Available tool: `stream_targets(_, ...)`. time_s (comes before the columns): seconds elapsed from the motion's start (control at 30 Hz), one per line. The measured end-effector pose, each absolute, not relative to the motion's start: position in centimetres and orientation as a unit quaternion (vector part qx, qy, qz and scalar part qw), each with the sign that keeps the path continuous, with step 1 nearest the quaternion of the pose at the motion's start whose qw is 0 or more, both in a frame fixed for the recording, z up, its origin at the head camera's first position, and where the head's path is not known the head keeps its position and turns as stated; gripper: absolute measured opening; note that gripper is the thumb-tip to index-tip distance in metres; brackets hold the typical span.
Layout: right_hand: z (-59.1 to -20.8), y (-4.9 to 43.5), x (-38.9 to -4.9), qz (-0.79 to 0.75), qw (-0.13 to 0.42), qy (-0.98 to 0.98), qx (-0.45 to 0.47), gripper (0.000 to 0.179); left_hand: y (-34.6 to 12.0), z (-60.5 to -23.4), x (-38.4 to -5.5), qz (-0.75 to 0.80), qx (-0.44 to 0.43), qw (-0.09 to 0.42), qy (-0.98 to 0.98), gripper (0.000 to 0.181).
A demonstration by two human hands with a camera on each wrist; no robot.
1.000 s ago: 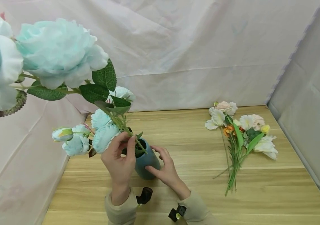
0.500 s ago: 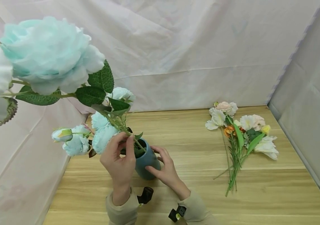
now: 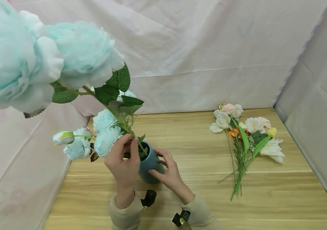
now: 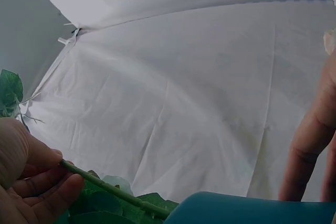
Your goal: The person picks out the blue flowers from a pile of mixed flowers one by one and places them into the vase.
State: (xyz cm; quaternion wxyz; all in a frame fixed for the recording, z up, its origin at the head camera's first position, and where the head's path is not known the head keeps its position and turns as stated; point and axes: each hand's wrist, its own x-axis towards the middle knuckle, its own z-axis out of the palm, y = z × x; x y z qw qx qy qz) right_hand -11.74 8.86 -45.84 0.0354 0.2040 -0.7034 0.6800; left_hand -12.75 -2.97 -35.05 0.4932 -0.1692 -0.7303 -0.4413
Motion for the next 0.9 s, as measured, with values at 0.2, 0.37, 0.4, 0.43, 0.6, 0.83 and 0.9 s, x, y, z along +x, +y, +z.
stream_targets(0.2,-45.7,8.8,-11.7,0.679,0.034,-0.705,0.203,0.061,-3.2,-35.5,-12.8,-0.44,-0.176,0.487,-0.734,0.007)
stream_targets(0.37,-45.7,8.8,-11.7,0.676,0.036,-0.706,0.207,0.062,-3.2,-36.1,-12.8,-0.429,-0.168,0.487,-0.742,0.007)
stream_targets(0.4,-45.7,8.8,-11.7,0.675,0.037,-0.706,0.208,0.062,-3.2,-36.2,-12.8,-0.427,-0.166,0.488,-0.743,0.007)
stream_targets(0.43,-45.8,8.8,-11.7,0.675,0.038,-0.707,0.21,0.062,-3.2,-36.3,-12.8,-0.426,-0.165,0.488,-0.744,0.007)
stream_targets(0.6,-45.8,8.7,-11.8,0.672,0.046,-0.706,0.217,0.062,-3.2,-36.8,-12.7,-0.429,-0.164,0.488,-0.742,0.01)
stream_targets(0.83,-46.0,8.7,-11.8,0.678,0.047,-0.7,0.218,0.061,-3.3,-37.3,-12.3,-0.435,-0.158,0.48,-0.745,0.012)
stream_targets(0.9,-46.0,8.7,-11.8,0.68,0.049,-0.698,0.22,0.061,-3.3,-37.5,-12.2,-0.431,-0.158,0.478,-0.748,0.012)
